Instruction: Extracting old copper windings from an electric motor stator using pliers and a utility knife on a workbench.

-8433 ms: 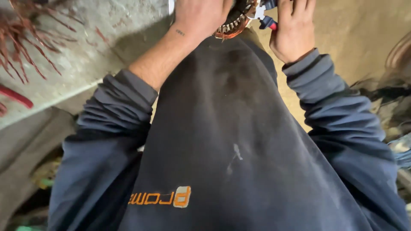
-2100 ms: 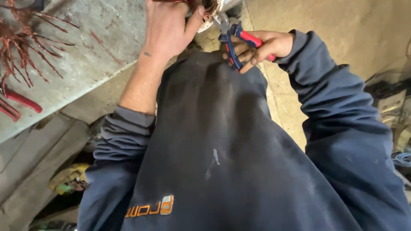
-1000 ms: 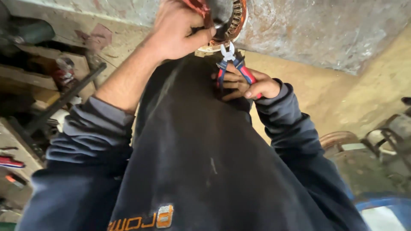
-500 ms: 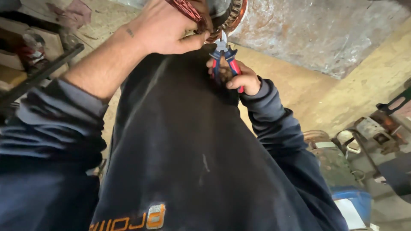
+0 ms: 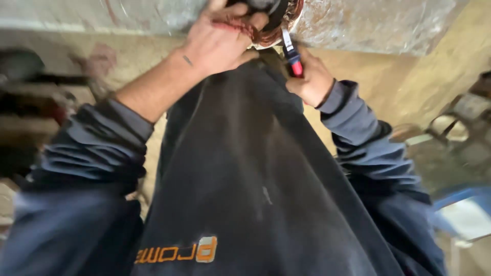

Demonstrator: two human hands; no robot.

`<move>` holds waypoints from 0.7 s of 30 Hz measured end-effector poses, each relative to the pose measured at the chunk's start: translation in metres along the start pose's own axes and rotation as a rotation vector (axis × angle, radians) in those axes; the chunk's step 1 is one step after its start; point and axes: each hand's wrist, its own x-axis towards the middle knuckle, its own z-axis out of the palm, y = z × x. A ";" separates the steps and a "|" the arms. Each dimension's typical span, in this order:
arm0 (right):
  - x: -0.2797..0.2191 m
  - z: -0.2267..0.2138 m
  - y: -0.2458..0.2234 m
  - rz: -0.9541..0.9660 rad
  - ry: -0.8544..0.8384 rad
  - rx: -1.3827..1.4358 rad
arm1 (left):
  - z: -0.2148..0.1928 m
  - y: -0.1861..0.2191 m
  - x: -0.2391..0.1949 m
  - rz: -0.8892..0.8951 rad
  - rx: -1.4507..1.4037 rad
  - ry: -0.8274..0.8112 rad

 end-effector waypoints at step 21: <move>0.011 -0.037 0.029 0.133 -0.566 0.784 | 0.024 -0.005 -0.001 -0.098 -0.453 0.211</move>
